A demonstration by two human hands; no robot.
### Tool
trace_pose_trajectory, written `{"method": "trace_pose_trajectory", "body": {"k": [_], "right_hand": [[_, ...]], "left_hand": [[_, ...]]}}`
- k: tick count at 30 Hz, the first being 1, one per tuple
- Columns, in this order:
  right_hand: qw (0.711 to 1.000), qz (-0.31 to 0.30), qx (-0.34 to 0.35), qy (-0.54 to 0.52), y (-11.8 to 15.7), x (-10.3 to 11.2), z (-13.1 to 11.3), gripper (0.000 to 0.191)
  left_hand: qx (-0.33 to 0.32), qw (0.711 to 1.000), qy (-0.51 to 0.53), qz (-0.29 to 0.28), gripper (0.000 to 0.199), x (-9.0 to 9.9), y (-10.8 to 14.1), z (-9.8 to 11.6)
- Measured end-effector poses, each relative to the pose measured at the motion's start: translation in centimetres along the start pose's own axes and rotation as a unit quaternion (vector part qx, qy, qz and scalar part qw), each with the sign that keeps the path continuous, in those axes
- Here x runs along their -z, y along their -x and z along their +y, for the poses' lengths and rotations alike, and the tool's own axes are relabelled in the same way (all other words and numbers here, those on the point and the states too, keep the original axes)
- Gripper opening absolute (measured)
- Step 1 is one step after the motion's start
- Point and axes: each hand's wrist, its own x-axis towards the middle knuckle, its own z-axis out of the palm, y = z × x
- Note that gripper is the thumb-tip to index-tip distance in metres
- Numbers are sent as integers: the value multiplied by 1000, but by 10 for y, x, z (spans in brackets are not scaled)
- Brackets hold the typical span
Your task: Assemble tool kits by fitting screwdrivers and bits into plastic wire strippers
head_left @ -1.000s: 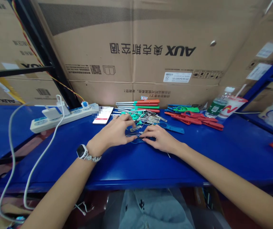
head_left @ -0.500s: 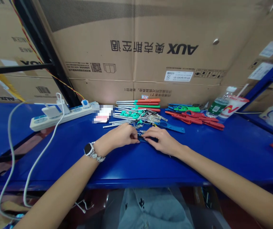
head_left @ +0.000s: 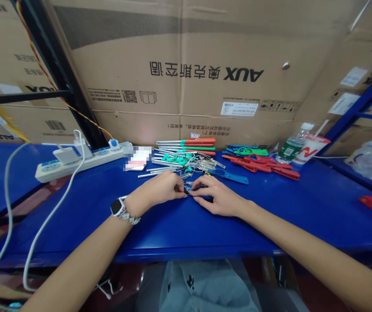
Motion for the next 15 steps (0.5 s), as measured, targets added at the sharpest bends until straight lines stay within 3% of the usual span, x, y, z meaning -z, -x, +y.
{"method": "trace_pose_trajectory", "body": {"k": [6,9,15], "right_hand": [[999,-22,-27,32,3,5,0,25],[998,-31,-47,30,4,6,-2,26],[998,-15,-56,13,5,0,-1,29]], "left_hand": [[-3,999,-35,27,10,5,1,6],[-19,997,-72,11,10,6,1,10],[28,993,-114,-4,11,6,2,14]]}}
